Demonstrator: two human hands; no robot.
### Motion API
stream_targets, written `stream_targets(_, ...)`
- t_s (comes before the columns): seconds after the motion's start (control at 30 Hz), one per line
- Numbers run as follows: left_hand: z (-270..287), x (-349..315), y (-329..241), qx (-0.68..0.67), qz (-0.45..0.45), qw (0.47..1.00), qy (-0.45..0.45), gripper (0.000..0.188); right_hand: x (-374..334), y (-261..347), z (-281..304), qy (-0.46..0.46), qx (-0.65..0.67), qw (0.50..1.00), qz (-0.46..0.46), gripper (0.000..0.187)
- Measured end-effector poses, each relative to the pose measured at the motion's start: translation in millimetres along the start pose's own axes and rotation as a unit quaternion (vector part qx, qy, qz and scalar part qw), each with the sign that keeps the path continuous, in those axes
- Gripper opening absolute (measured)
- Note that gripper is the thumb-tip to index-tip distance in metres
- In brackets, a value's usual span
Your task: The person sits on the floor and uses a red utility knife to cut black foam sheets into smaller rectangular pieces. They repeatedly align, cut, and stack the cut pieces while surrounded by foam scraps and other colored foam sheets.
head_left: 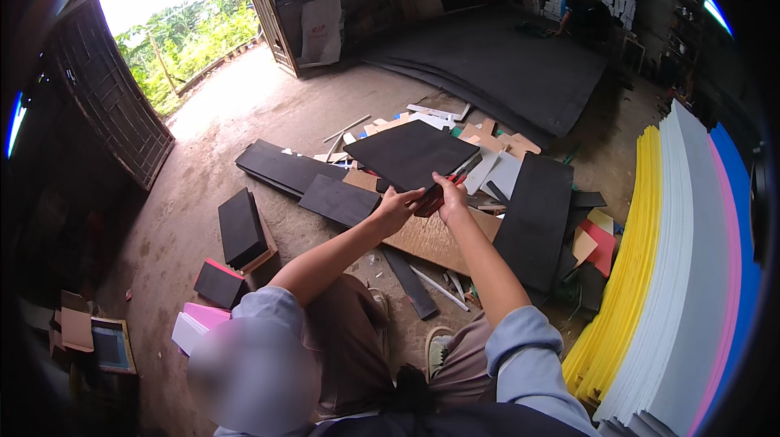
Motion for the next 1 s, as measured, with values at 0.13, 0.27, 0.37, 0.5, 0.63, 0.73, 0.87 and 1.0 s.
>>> stream_targets(0.13,26.0,-1.2,-0.9,0.112,0.08,0.99,-0.025,0.037,52.3,-22.8,5.2,-0.002,-0.042,0.998,0.037,0.031)
stream_targets(0.27,109.7,-36.9,-12.7,0.259,0.171,0.947,-0.084,0.059,84.6,-40.5,17.7,0.032,-0.232,0.969,0.077,0.029)
stream_targets(0.37,198.5,-62.8,-3.3,0.259,0.179,0.929,-0.195,0.054,104.1,-72.0,36.0,0.086,-0.31,0.944,0.066,0.028)
stream_targets(0.5,271.1,-76.9,45.4,0.184,0.206,0.923,-0.268,0.055,114.9,-96.0,56.0,0.176,-0.404,0.897,0.04,0.026)
stream_targets(0.63,310.3,-34.5,87.0,0.114,0.156,0.935,-0.296,0.065,108.6,-102.1,114.0,0.211,-0.39,0.896,-0.006,0.025)
stream_targets(0.73,351.3,1.5,92.7,0.108,0.13,0.903,-0.395,0.068,77.8,-122.6,141.5,0.185,-0.366,0.909,-0.074,0.025)
stream_targets(0.87,369.7,52.3,91.0,0.037,0.117,0.888,-0.443,0.072,57.3,-133.8,155.5,0.165,-0.331,0.921,-0.127,0.023)
stream_targets(1.0,379.8,66.8,85.1,0.041,0.108,0.851,-0.513,0.071,45.8,-141.6,157.5,0.136,-0.318,0.928,-0.141,0.023)
Point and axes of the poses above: each hand's wrist, its own x-axis towards the middle knuckle, its own z-axis out of the back of the hand, y = z × x, the point moved 7 cm from there along x, towards the middle knuckle, and after that the axes turned 6 degrees about z, right-handed, at the moved point
